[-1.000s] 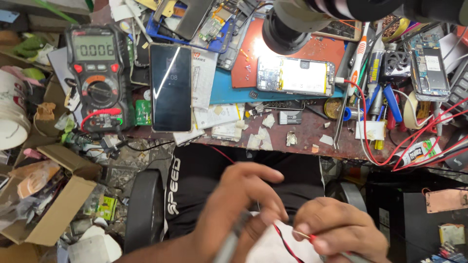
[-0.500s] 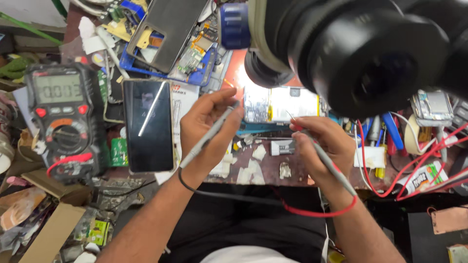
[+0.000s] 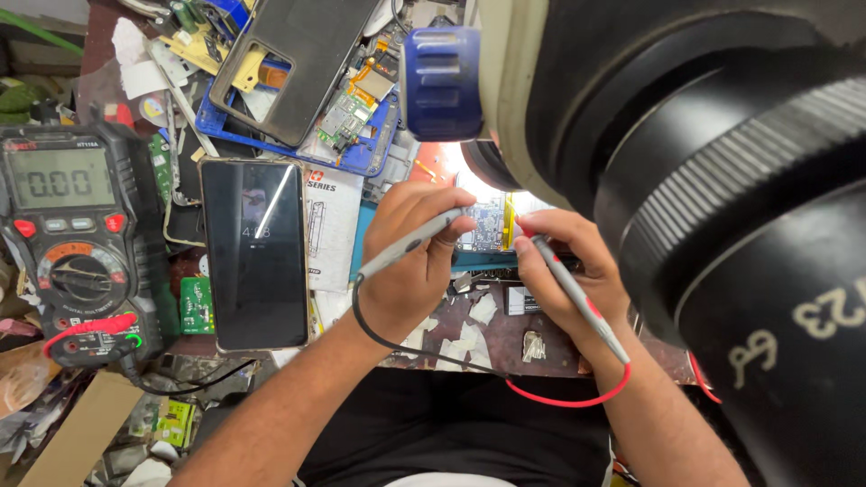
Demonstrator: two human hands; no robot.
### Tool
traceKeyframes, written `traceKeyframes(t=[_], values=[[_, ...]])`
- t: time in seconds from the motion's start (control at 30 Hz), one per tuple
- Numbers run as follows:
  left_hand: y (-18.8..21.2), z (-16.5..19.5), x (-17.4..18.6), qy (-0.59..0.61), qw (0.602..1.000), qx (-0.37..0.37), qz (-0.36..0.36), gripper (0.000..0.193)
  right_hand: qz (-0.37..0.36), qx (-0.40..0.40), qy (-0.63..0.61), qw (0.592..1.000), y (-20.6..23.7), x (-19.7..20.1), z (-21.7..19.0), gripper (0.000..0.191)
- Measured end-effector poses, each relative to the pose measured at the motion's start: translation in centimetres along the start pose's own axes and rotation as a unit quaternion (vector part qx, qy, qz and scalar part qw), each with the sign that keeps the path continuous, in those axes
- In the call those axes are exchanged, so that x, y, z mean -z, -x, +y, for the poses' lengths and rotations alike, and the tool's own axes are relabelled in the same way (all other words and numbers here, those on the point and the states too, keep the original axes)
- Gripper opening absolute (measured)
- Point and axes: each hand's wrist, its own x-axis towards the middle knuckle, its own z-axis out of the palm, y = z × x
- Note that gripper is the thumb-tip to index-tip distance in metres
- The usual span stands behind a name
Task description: The person holds an opened smartphone, then uses multimeter probes to test points on the exposed motherboard of a second phone under a microscope, probing multiple contacts while reading the meter. At the end the person picks up the reassembled phone and presses its screen to test it.
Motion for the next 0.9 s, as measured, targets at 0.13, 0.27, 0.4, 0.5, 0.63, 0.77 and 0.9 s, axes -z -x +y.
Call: traceKeyframes(t=[0.13, 0.27, 0.4, 0.5, 0.63, 0.77, 0.9], values=[[-0.1, 0.1, 0.0, -0.010, 1.000, 0.000, 0.007, 0.019, 0.014, 0.092, 0.040, 0.995, -0.5, -0.2, -0.4, 0.023], [-0.1, 0.2, 0.2, -0.019, 1.000, 0.001, -0.003, 0.017, 0.030, 0.147, 0.132, 0.980, -1.4, 0.1, -1.4, 0.019], [-0.4, 0.4, 0.3, -0.014, 1.000, -0.001, -0.010, 0.017, 0.034, 0.159, 0.141, 0.977, -1.8, 0.1, -2.2, 0.019], [-0.6, 0.4, 0.2, -0.010, 1.000, -0.005, -0.004, 0.017, 0.036, 0.155, 0.148, 0.976, -1.9, 0.0, -2.4, 0.019], [-0.6, 0.3, 0.2, -0.012, 1.000, -0.010, -0.002, 0.017, 0.036, 0.161, 0.149, 0.975, -1.9, 0.0, -2.3, 0.020], [-0.6, 0.1, 0.0, -0.023, 1.000, -0.010, 0.000, 0.017, 0.034, 0.162, 0.146, 0.975, -1.9, 0.1, -2.1, 0.020], [-0.6, 0.0, -0.3, -0.018, 1.000, -0.013, 0.006, 0.015, 0.019, 0.091, 0.090, 0.992, -1.9, 0.3, -2.4, 0.022]])
